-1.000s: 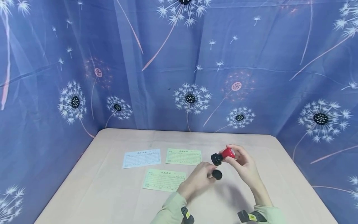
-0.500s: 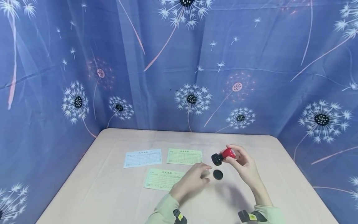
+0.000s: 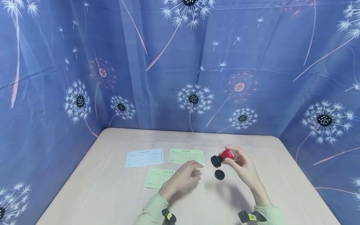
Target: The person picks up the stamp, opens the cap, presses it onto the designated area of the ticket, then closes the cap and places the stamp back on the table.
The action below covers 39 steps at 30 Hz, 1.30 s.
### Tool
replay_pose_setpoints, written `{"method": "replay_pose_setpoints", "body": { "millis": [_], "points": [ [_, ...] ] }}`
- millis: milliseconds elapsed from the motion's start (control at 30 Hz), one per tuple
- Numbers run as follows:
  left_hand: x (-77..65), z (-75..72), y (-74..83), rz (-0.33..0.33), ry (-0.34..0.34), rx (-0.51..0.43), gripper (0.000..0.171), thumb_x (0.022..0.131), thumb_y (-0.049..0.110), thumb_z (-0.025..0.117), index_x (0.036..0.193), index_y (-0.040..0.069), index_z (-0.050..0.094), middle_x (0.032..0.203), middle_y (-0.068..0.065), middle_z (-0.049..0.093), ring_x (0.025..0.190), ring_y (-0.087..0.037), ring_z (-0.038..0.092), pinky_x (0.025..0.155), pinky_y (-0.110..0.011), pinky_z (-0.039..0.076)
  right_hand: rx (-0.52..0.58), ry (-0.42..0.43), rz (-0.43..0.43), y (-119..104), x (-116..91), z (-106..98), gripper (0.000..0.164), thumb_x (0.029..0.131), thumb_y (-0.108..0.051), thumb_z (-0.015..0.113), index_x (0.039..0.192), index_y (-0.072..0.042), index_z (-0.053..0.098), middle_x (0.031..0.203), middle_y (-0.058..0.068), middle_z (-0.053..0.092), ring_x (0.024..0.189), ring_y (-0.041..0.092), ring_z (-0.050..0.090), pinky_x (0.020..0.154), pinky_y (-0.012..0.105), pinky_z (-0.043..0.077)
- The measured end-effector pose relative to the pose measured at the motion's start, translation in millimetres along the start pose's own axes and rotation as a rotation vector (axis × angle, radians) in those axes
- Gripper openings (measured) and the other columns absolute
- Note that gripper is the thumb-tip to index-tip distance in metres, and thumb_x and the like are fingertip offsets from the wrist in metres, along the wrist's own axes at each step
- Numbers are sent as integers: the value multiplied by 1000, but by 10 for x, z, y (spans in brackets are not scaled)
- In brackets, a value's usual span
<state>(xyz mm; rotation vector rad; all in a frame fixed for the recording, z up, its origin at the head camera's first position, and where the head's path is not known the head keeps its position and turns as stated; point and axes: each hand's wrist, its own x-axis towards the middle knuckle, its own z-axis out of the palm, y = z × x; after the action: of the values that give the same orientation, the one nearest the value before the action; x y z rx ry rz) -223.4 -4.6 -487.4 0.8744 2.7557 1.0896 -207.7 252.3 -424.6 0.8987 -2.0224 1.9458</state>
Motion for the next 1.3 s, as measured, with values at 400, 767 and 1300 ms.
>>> {"method": "replay_pose_setpoints", "body": {
  "millis": [400, 767, 1300],
  "points": [
    [-199, -301, -212, 25, -44, 179, 43, 96, 29, 63, 137, 19, 58, 138, 2, 58, 131, -18, 52, 114, -39, 40, -60, 7, 61, 19, -4, 27, 41, 93, 11, 59, 131, 9, 48, 112, 3, 73, 100, 13, 72, 85, 33, 60],
    [-554, -620, -480, -8, -57, 233, 41, 94, 28, 65, 133, 16, 61, 134, 2, 61, 127, -19, 55, 112, -42, 42, -74, 0, 59, 34, 30, 92, 41, 92, 10, 61, 131, 9, 48, 111, 2, 73, 100, 13, 71, 84, 33, 61],
    [-899, -959, -814, -34, -50, 337, 45, 87, 37, 72, 126, 14, 66, 128, -1, 64, 123, -24, 57, 111, -49, 40, -66, -26, 80, 88, 12, 140, 40, 93, 9, 60, 131, 7, 49, 111, 4, 73, 98, 14, 72, 82, 33, 61]
  ]
}}
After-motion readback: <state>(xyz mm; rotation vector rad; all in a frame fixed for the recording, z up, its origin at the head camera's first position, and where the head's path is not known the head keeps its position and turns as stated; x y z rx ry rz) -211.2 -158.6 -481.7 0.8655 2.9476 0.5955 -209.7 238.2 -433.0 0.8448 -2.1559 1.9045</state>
